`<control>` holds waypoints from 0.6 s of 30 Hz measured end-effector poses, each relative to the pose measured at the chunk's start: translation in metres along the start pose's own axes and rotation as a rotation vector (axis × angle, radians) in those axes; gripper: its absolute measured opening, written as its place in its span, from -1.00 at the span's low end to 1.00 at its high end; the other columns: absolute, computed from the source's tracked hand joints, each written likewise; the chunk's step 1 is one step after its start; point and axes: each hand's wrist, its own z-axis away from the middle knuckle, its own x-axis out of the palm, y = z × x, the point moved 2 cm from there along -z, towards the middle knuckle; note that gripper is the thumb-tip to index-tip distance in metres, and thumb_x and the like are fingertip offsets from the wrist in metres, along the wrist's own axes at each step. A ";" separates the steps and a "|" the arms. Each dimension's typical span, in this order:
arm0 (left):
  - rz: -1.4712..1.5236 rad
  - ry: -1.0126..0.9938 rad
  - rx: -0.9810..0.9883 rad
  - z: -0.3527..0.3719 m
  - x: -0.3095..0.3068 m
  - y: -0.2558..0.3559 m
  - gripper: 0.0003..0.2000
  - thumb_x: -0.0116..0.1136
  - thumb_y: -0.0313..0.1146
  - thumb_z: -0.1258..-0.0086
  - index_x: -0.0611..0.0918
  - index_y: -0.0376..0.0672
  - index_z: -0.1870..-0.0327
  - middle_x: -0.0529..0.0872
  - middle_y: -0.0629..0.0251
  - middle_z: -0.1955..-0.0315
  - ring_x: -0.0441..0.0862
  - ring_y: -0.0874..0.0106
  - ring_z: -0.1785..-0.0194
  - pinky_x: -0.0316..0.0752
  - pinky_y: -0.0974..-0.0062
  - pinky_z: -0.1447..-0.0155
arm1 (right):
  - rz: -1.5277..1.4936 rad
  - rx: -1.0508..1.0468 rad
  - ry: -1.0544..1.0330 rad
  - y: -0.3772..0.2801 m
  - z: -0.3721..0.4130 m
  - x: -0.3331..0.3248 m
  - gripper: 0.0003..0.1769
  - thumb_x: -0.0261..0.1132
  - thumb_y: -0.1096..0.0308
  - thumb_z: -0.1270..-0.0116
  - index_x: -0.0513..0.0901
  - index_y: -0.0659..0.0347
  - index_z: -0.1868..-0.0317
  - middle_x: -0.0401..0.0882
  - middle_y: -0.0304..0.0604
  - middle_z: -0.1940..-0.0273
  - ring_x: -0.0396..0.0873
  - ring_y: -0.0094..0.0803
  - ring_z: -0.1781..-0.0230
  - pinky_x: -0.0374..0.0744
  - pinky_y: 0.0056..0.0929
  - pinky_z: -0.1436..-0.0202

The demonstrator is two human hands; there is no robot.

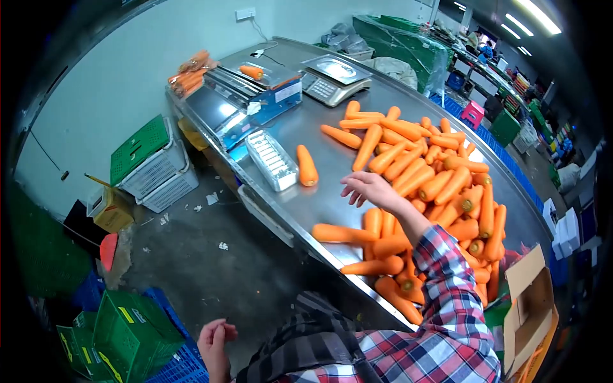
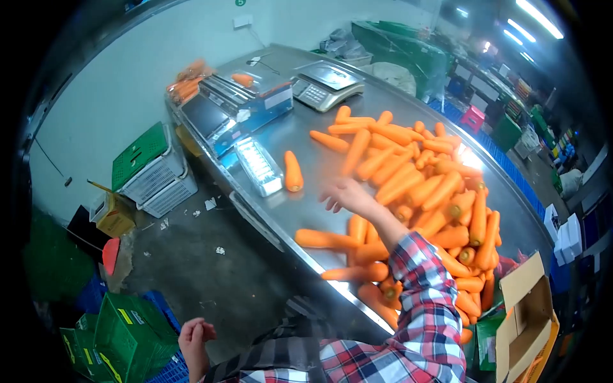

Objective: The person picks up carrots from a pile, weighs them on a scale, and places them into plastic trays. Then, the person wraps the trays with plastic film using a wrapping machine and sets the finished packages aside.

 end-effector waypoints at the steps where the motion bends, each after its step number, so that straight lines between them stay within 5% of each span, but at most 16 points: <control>1: 0.042 0.036 -0.023 -0.008 -0.006 -0.005 -0.85 -0.03 -0.42 -0.42 0.55 -0.26 0.12 0.66 0.20 0.40 0.61 0.45 0.43 0.55 0.52 0.33 | 0.120 0.024 0.000 0.014 -0.031 0.007 -0.70 0.07 0.17 -0.41 0.53 0.27 0.21 0.60 -0.23 0.36 0.57 -0.52 0.43 0.55 -0.57 0.40; 6: 0.037 0.031 -0.051 -0.062 -0.019 0.010 -0.78 0.06 -0.35 -0.42 0.57 -0.26 0.03 0.68 0.19 0.31 0.61 0.41 0.32 0.55 0.46 0.20 | 0.321 0.198 0.243 0.090 -0.135 0.026 -0.63 0.10 0.11 -0.37 0.47 0.32 0.14 0.55 -0.19 0.43 0.55 -0.50 0.50 0.54 -0.54 0.48; 10: 0.044 0.062 -0.084 -0.150 -0.030 0.015 -0.77 0.07 -0.34 -0.42 0.56 -0.26 0.02 0.68 0.20 0.31 0.61 0.42 0.30 0.54 0.47 0.20 | 0.655 0.249 0.408 0.115 -0.171 0.050 -0.43 0.10 -0.05 -0.32 0.47 0.36 -0.02 0.63 0.04 0.26 0.62 -0.20 0.22 0.57 -0.31 0.14; 12: 0.052 0.045 -0.109 -0.211 -0.031 0.030 -0.77 0.07 -0.34 -0.42 0.56 -0.26 0.02 0.68 0.20 0.31 0.61 0.43 0.30 0.54 0.48 0.20 | 0.397 0.203 0.422 0.132 -0.188 0.061 -0.44 0.18 -0.02 -0.25 0.53 0.41 0.08 0.58 0.26 0.15 0.58 0.05 0.11 0.50 -0.18 0.02; 16: 0.037 -0.097 -0.114 -0.321 -0.012 0.086 -0.78 0.05 -0.36 -0.43 0.55 -0.26 0.01 0.68 0.21 0.29 0.61 0.44 0.28 0.54 0.50 0.18 | 0.042 0.532 0.418 0.100 -0.183 0.058 -0.46 0.25 0.07 -0.18 0.57 0.44 0.06 0.61 0.01 0.24 0.61 -0.33 0.29 0.57 -0.41 0.22; 18: -0.021 -0.105 -0.096 -0.369 -0.009 0.093 -0.81 0.01 -0.39 -0.43 0.55 -0.27 0.06 0.67 0.21 0.34 0.61 0.46 0.33 0.54 0.52 0.23 | -0.520 0.455 0.539 0.125 -0.181 0.052 -0.49 0.26 0.08 -0.17 0.58 0.41 0.07 0.60 -0.07 0.26 0.59 -0.44 0.31 0.57 -0.47 0.25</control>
